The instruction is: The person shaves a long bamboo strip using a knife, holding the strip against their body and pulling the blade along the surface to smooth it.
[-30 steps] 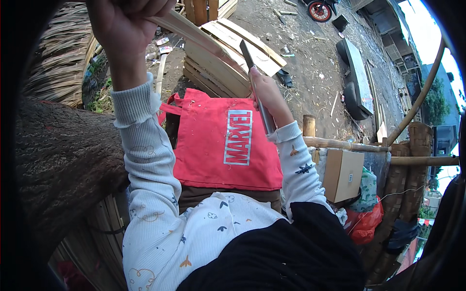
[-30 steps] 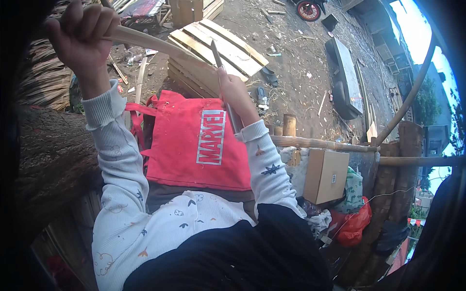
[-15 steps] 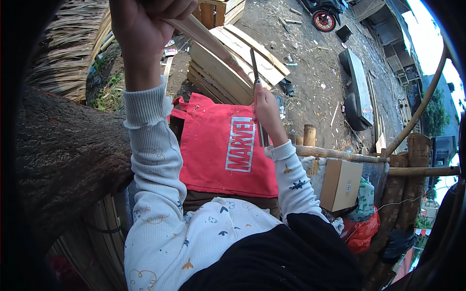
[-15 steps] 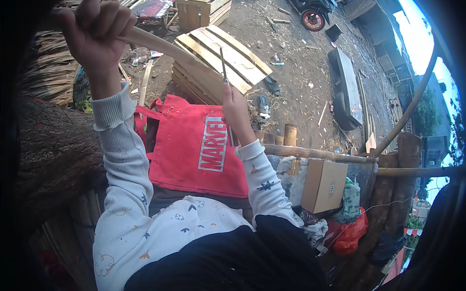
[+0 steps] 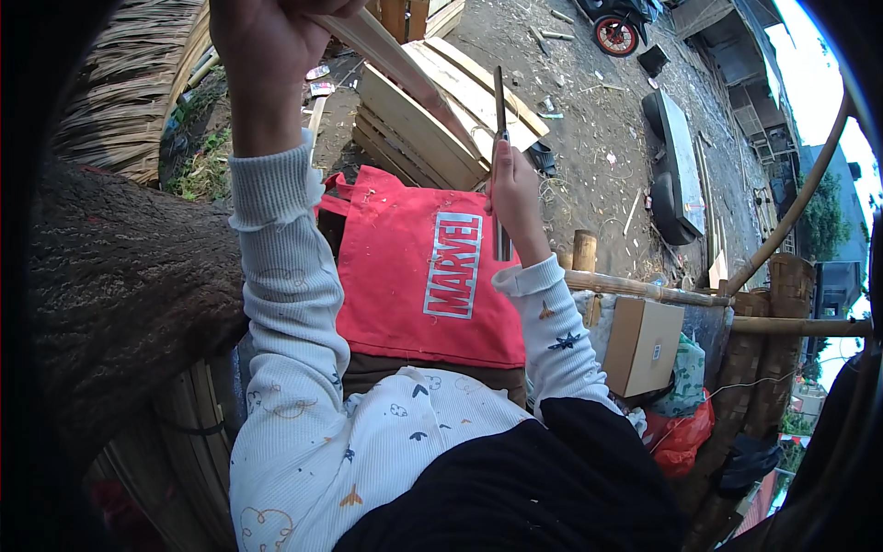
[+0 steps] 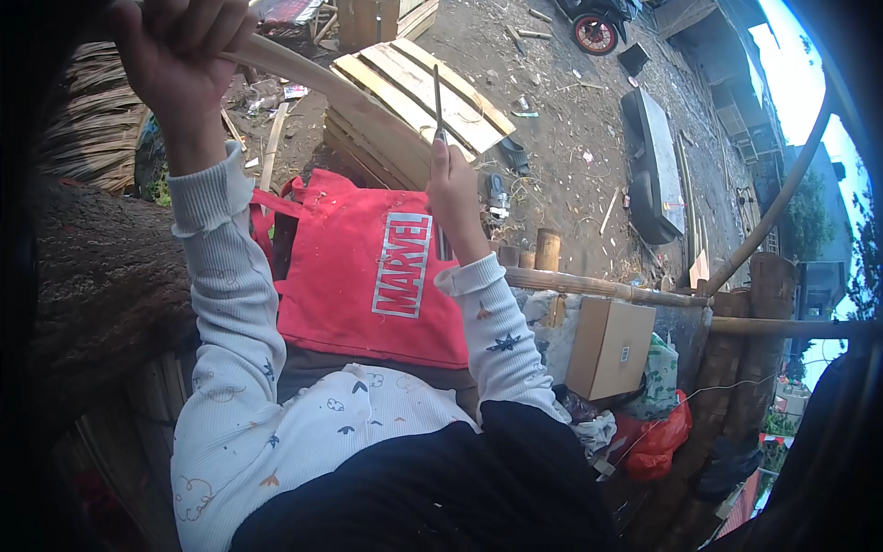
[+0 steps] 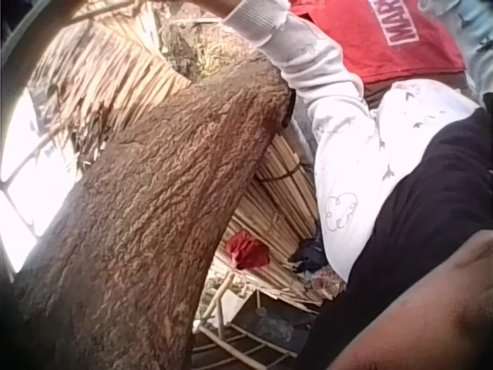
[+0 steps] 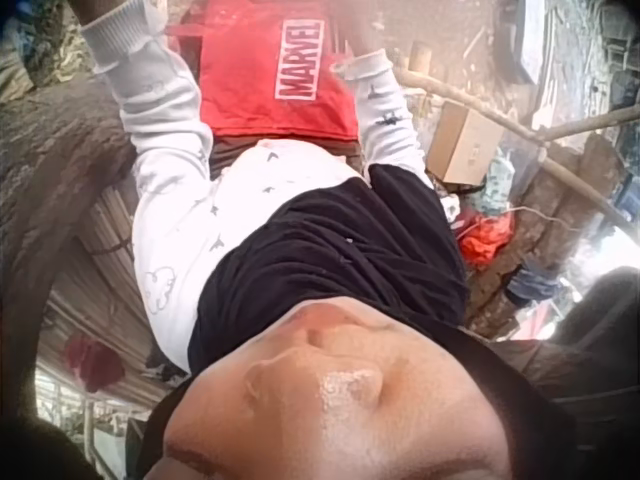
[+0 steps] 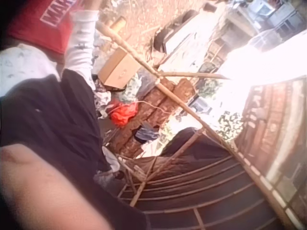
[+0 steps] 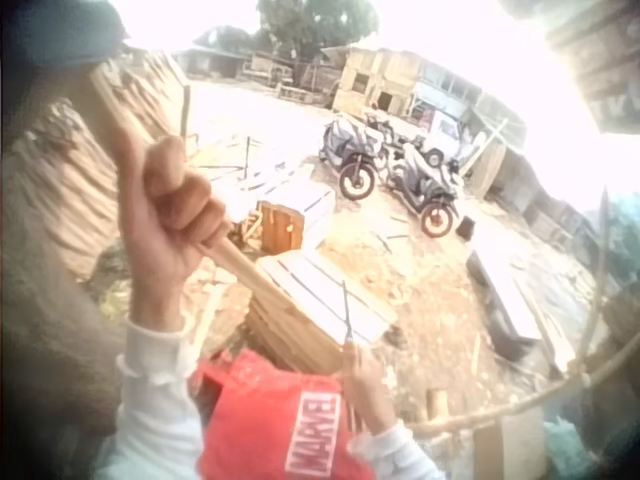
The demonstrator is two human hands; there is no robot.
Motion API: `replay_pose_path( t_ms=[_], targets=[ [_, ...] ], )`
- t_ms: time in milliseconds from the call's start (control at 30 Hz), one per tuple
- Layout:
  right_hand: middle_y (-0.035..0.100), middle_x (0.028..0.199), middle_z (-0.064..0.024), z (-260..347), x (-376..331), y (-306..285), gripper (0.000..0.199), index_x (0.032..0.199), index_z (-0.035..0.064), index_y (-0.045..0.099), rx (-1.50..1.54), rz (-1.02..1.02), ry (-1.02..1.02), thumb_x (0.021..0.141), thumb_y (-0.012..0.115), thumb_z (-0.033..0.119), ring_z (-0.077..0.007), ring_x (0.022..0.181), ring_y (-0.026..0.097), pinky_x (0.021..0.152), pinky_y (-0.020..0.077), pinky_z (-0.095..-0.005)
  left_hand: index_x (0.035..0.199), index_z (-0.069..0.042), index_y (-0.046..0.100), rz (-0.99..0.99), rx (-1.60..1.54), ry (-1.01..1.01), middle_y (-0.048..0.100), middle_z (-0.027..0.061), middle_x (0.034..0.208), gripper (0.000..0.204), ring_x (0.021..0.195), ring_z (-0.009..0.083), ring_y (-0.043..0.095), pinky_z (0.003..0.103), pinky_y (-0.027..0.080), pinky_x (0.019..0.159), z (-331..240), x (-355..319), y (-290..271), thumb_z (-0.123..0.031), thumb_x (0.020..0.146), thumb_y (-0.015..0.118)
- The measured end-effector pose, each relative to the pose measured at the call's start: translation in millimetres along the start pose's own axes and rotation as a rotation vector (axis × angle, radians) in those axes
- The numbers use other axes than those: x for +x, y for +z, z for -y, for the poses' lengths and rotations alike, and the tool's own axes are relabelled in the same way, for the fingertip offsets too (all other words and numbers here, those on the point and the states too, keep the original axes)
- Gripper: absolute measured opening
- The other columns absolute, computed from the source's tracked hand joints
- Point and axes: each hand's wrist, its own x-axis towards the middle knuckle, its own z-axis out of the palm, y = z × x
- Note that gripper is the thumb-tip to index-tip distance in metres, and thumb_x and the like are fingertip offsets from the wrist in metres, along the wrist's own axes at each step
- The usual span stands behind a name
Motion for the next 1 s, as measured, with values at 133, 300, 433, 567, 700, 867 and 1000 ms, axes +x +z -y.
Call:
replay_pose_path(
  t_ms=[133, 300, 433, 567, 700, 867, 1000],
  targets=[
    [0.057, 0.063, -0.0234, -78.3, 32.1, -2.5, 0.057, 0.071, -0.0081, 0.053, -0.472, 0.018, 0.130, 0.090, 0.036, 0.042, -0.0312, 0.051, 0.059, 0.046, 0.0466, -0.0369, 0.057, -0.021, 0.028, -0.006, -0.034, -0.001, 0.021, -0.0052, 0.040, 0.046, 0.030, 0.0064, 0.016, 0.018, 0.015, 0.026, 20.5, -2.8, -1.8, -0.046, 0.095, 0.025],
    [0.054, 0.056, -0.0175, -52.0, 33.8, -32.0, 0.061, 0.065, -0.0099, 0.050, -0.379, 0.180, 0.230, 0.090, 0.036, 0.044, -0.0247, 0.040, 0.055, 0.037, 0.0435, -0.0339, 0.057, -0.021, 0.028, 0.043, -0.065, 0.030, 0.021, -0.0054, 0.041, 0.045, 0.030, 0.0061, 0.017, 0.018, 0.015, 0.026, 23.3, -5.8, -6.3, -0.046, 0.095, 0.026],
    [0.053, 0.054, -0.0157, -37.0, 22.4, -10.3, 0.060, 0.067, -0.0089, 0.049, -0.257, 0.171, 0.160, 0.090, 0.034, 0.045, -0.0236, 0.040, 0.055, 0.038, 0.0441, -0.0345, 0.058, -0.021, 0.029, 0.083, -0.162, 0.023, 0.022, -0.0051, 0.041, 0.045, 0.030, 0.0061, 0.017, 0.018, 0.015, 0.027, 5.6, -2.8, -10.2, -0.046, 0.095, 0.025],
    [0.058, 0.061, -0.0222, -89.6, 48.4, -21.1, 0.064, 0.078, -0.0131, 0.054, -0.516, 0.191, 0.308, 0.090, 0.032, 0.045, -0.0288, 0.044, 0.058, 0.046, 0.0484, -0.0375, 0.059, -0.020, 0.031, 0.080, -0.236, -0.052, 0.023, -0.0046, 0.041, 0.045, 0.031, 0.0062, 0.017, 0.018, 0.015, 0.026, 13.8, 2.6, -3.8, -0.045, 0.095, 0.026],
    [0.056, 0.056, -0.0219, -82.7, 60.4, -23.1, 0.065, 0.073, -0.0134, 0.055, -0.484, 0.269, 0.359, 0.090, 0.033, 0.045, -0.0290, 0.045, 0.058, 0.047, 0.0486, -0.0377, 0.057, -0.019, 0.030, 0.023, -0.178, -0.088, 0.023, -0.0044, 0.041, 0.046, 0.031, 0.0061, 0.017, 0.019, 0.015, 0.026, 7.3, -2.7, -5.4, -0.044, 0.095, 0.028],
    [0.053, 0.050, -0.0144, -76.9, 60.9, -17.4, 0.061, 0.068, -0.0091, 0.055, -0.468, 0.211, 0.380, 0.091, 0.032, 0.042, -0.0260, 0.040, 0.054, 0.043, 0.0464, -0.0379, 0.057, -0.019, 0.031, 0.166, -0.276, -0.054, 0.023, -0.0040, 0.041, 0.047, 0.030, 0.0068, 0.017, 0.018, 0.016, 0.026, 12.5, 3.4, -14.0, -0.044, 0.096, 0.027],
    [0.057, 0.057, -0.0178, -74.4, 65.0, -10.9, 0.062, 0.074, -0.0101, 0.057, -0.460, 0.244, 0.429, 0.091, 0.030, 0.043, -0.0289, 0.047, 0.058, 0.050, 0.0486, -0.0396, 0.059, -0.019, 0.030, -0.002, -0.465, -0.242, 0.022, -0.0085, 0.047, 0.041, 0.043, 0.0059, 0.016, 0.024, 0.014, 0.043, 8.5, -15.2, -24.1, -0.047, 0.083, 0.048]
  ],
)
